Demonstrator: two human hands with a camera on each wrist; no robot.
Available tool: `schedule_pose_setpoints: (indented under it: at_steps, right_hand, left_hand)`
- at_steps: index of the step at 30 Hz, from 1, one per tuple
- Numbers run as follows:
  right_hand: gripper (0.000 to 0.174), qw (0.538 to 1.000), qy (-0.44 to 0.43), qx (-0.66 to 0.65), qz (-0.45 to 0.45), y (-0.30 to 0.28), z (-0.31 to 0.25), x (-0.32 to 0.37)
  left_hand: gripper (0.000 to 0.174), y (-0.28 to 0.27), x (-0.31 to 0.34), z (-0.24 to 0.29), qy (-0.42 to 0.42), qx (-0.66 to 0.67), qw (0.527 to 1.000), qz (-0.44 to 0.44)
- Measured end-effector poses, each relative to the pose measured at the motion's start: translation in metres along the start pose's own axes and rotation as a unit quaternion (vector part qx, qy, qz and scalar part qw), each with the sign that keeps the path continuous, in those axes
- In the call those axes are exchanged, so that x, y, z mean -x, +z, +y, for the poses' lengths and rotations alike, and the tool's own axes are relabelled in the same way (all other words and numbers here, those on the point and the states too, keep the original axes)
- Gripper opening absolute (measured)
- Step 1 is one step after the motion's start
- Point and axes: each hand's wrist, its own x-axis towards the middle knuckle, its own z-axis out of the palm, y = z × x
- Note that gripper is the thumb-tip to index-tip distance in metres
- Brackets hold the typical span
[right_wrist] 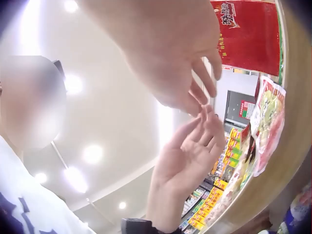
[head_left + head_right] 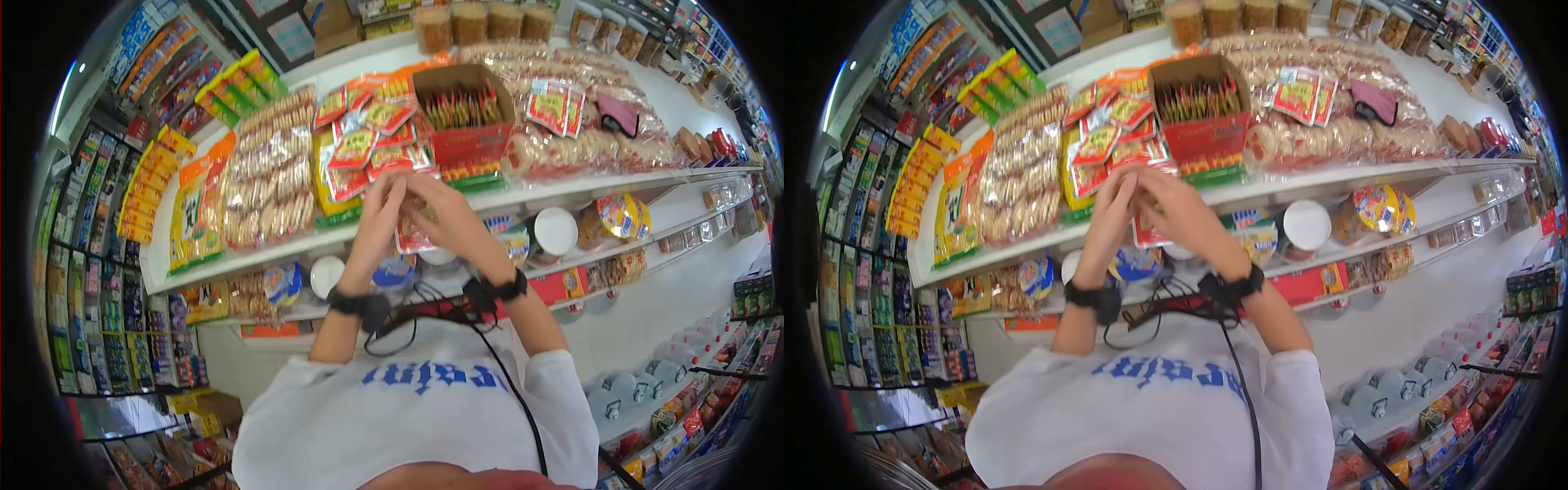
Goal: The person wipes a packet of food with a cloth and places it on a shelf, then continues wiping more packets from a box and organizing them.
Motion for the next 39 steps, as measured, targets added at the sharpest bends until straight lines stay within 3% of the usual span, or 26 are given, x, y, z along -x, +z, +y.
schedule_pose_setpoints:
  at_steps: [1,2,3,5,6,7,8,11,15,18,19,21,23,27,30,33,37,39]
  right_hand:
    - [0.04,0.999,0.023,-0.022,-0.009,0.01,0.013,0.008]
    - [0.047,0.994,-0.028,0.105,-0.002,0.012,0.022,0.019]
    - [0.048,0.994,-0.017,0.11,0.005,0.008,0.008,0.033]
    - [0.051,0.989,-0.036,0.142,0.035,-0.011,-0.01,0.031]
    - [0.055,0.984,-0.008,0.173,-0.035,-0.001,0.016,0.049]
    - [0.055,0.984,0.002,0.169,-0.051,0.0,0.011,0.058]
    - [0.055,0.984,0.013,0.168,-0.063,-0.003,0.004,0.056]
    - [0.055,0.982,-0.001,0.179,-0.056,-0.009,-0.005,0.043]
    - [0.052,0.98,0.035,0.189,-0.052,0.011,-0.011,0.041]
    - [0.051,0.971,0.052,0.232,-0.033,0.023,-0.015,0.038]
    - [0.05,0.968,0.052,0.245,-0.028,0.025,-0.019,0.036]
    - [0.047,0.98,0.053,0.191,-0.034,0.027,-0.017,0.033]
    - [0.046,0.988,0.058,0.13,-0.064,0.03,-0.015,0.031]
    - [0.054,0.998,0.048,0.04,-0.006,0.034,-0.021,0.024]
    - [0.067,0.942,0.24,-0.23,0.053,0.036,-0.032,0.01]
    - [0.077,0.923,0.264,-0.276,0.05,0.054,-0.015,0.011]
    - [0.07,0.9,0.327,-0.271,-0.098,0.017,-0.029,0.014]
    - [0.064,0.882,0.325,-0.32,-0.116,-0.016,-0.035,0.022]
  left_hand:
    - [0.037,0.002,0.005,-0.003,0.019,-0.028,0.999,0.012]
    - [0.04,0.006,0.021,-0.005,0.026,-0.056,0.998,0.022]
    - [0.043,0.012,0.017,-0.004,0.061,-0.084,0.994,0.02]
    - [0.044,-0.001,0.025,-0.007,0.132,-0.249,0.959,0.044]
    - [0.042,-0.017,0.018,-0.017,0.118,-0.253,0.96,0.017]
    - [0.038,-0.017,0.022,-0.016,0.119,-0.241,0.963,0.005]
    - [0.035,-0.017,0.025,-0.015,0.121,-0.229,0.966,-0.007]
    - [0.037,-0.011,0.031,0.005,0.18,-0.359,0.915,-0.023]
    - [0.04,-0.008,0.04,-0.007,0.133,-0.205,0.969,0.015]
    - [0.038,-0.022,0.04,-0.009,0.196,-0.436,0.872,0.103]
    - [0.039,-0.023,0.04,-0.008,0.177,-0.42,0.883,0.108]
    - [0.04,-0.025,0.04,-0.004,0.137,-0.386,0.904,0.12]
    - [0.043,-0.02,0.04,-0.002,0.157,-0.395,0.896,0.129]
    - [0.045,-0.02,0.042,-0.003,0.125,-0.337,0.924,0.129]
    - [0.042,-0.027,0.048,-0.003,0.111,-0.298,0.941,0.114]
    - [0.033,-0.031,0.044,-0.007,0.12,-0.224,0.959,0.124]
    - [0.024,-0.038,0.046,0.012,0.127,-0.148,0.973,0.12]
    - [0.02,-0.036,0.045,0.032,0.128,-0.138,0.973,0.134]
